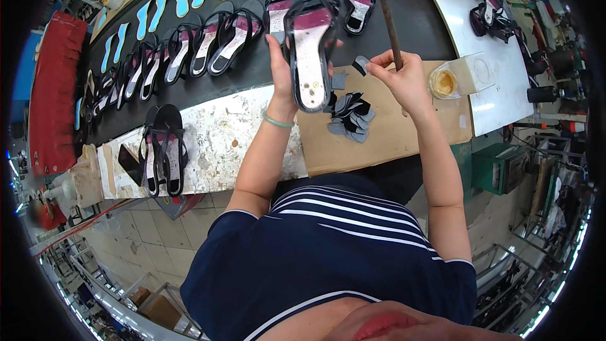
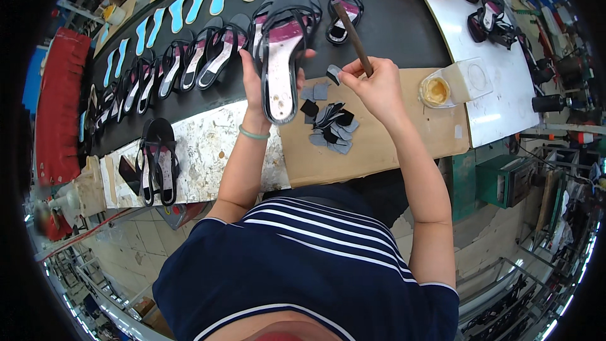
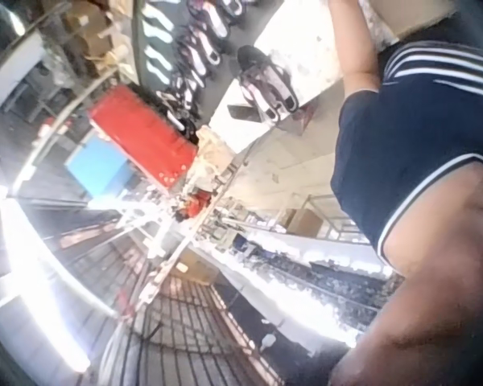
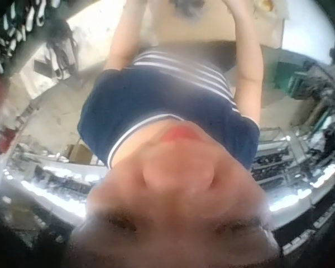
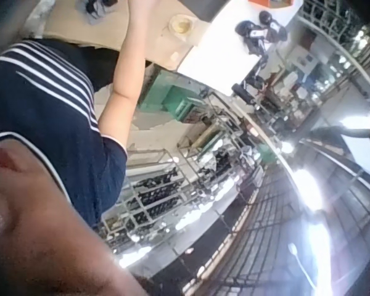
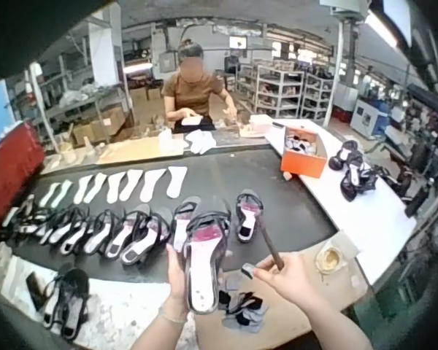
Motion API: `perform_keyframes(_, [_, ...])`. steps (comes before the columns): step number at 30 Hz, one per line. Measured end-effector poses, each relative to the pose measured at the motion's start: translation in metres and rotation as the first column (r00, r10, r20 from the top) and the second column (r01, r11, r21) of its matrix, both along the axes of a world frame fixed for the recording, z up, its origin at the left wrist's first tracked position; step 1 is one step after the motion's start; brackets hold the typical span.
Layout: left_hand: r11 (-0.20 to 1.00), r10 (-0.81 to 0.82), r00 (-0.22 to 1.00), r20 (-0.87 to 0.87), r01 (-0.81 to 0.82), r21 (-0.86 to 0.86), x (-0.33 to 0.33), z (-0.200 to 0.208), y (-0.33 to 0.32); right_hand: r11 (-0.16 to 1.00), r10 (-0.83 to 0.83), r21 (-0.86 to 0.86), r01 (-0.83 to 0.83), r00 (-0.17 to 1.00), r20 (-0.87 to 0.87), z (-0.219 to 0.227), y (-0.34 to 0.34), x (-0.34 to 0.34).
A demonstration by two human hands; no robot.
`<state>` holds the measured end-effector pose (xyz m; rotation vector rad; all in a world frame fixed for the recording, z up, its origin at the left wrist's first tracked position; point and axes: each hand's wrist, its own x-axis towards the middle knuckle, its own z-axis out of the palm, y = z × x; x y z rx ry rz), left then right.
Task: Applying adhesive to the interior components of shoe soles using a manual brush.
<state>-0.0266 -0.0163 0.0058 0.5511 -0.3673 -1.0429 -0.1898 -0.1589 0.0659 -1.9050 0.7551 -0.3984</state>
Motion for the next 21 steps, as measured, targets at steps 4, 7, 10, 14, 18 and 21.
perform_keyframes(4, [0.997, -0.065, 0.992, -0.105, 0.061, -0.037, -0.028, 0.011, -0.010, 0.997, -0.057, -0.051, 0.061, 0.996, 0.072, -0.006, -0.002, 0.000])
perform_keyframes(7, [0.996, 0.079, 0.997, 0.004, -0.079, 0.043, -0.030, 0.015, -0.020, 0.994, -0.074, -0.068, 0.090, 0.974, 0.214, 0.008, 0.001, -0.006])
perform_keyframes(10, [0.976, 0.174, 0.968, 0.182, -0.194, 0.098, -0.024, 0.014, -0.029, 0.990, -0.060, -0.100, 0.098, 0.943, 0.328, 0.025, 0.011, -0.012])
perform_keyframes(14, [0.978, 0.176, 0.970, 0.168, -0.192, 0.079, -0.031, 0.014, -0.035, 0.934, 0.242, -0.333, -0.127, 0.913, 0.329, 0.027, 0.026, -0.011])
perform_keyframes(18, [0.976, 0.190, 0.970, 0.153, -0.203, 0.073, -0.033, 0.012, -0.034, 0.862, 0.321, -0.486, -0.147, 0.899, 0.298, 0.026, 0.030, -0.012])
perform_keyframes(21, [0.983, 0.139, 0.977, 0.160, -0.156, 0.097, -0.032, 0.009, -0.033, 0.812, 0.364, -0.567, -0.138, 0.879, 0.308, 0.013, 0.032, -0.013])
